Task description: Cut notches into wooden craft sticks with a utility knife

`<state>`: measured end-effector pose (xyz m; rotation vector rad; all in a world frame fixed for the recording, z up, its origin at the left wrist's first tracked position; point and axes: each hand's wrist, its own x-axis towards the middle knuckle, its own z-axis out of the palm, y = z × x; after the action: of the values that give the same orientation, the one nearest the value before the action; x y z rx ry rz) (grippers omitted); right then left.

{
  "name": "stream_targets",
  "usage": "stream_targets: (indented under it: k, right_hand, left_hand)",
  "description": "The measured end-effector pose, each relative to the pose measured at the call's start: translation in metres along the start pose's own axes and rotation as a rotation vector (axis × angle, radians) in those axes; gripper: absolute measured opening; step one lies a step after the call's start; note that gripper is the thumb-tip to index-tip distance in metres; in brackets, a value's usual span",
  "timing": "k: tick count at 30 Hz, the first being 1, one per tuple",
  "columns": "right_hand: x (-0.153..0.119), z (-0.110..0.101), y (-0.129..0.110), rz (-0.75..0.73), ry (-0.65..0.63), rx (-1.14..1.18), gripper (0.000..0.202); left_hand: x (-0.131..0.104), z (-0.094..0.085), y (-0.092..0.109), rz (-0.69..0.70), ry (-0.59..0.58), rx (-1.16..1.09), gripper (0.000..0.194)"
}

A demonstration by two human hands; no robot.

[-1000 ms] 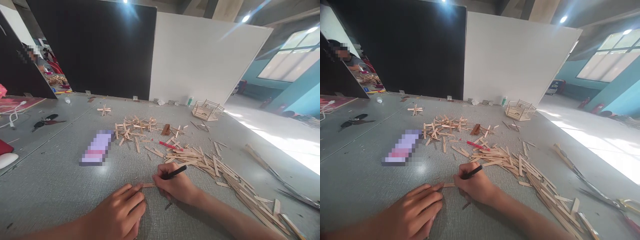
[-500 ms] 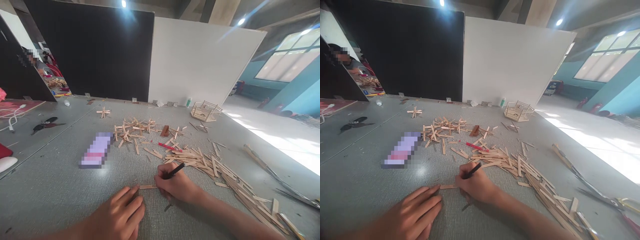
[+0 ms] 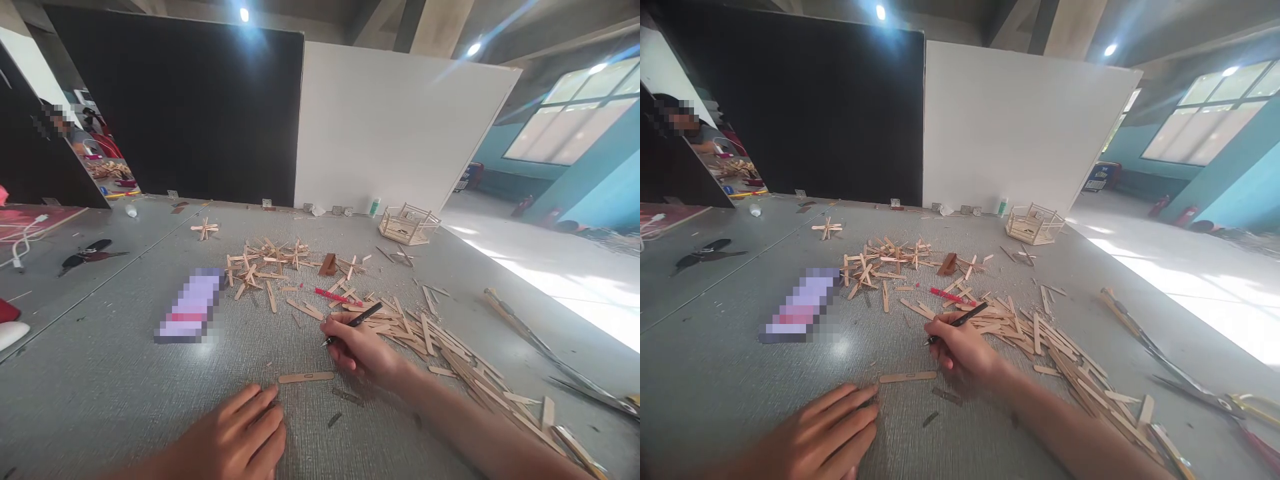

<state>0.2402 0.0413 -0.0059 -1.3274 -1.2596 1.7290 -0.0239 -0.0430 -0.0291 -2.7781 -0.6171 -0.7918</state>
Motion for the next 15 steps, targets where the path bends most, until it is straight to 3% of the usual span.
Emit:
stream_targets:
  k: [9,15]
  right_hand:
    - [0.001,0.000,0.004,-0.094,-0.045,-0.089,0.035]
    - [0.003,0.004,0.006,-0.216,-0.074,-0.160,0.046]
  left_hand:
    - [0.007,-0.004,-0.004,-0.066,-0.025,0.041,0.034]
    - [0.011,-0.008,-0.014,0.023,-0.127,0.161,0.047]
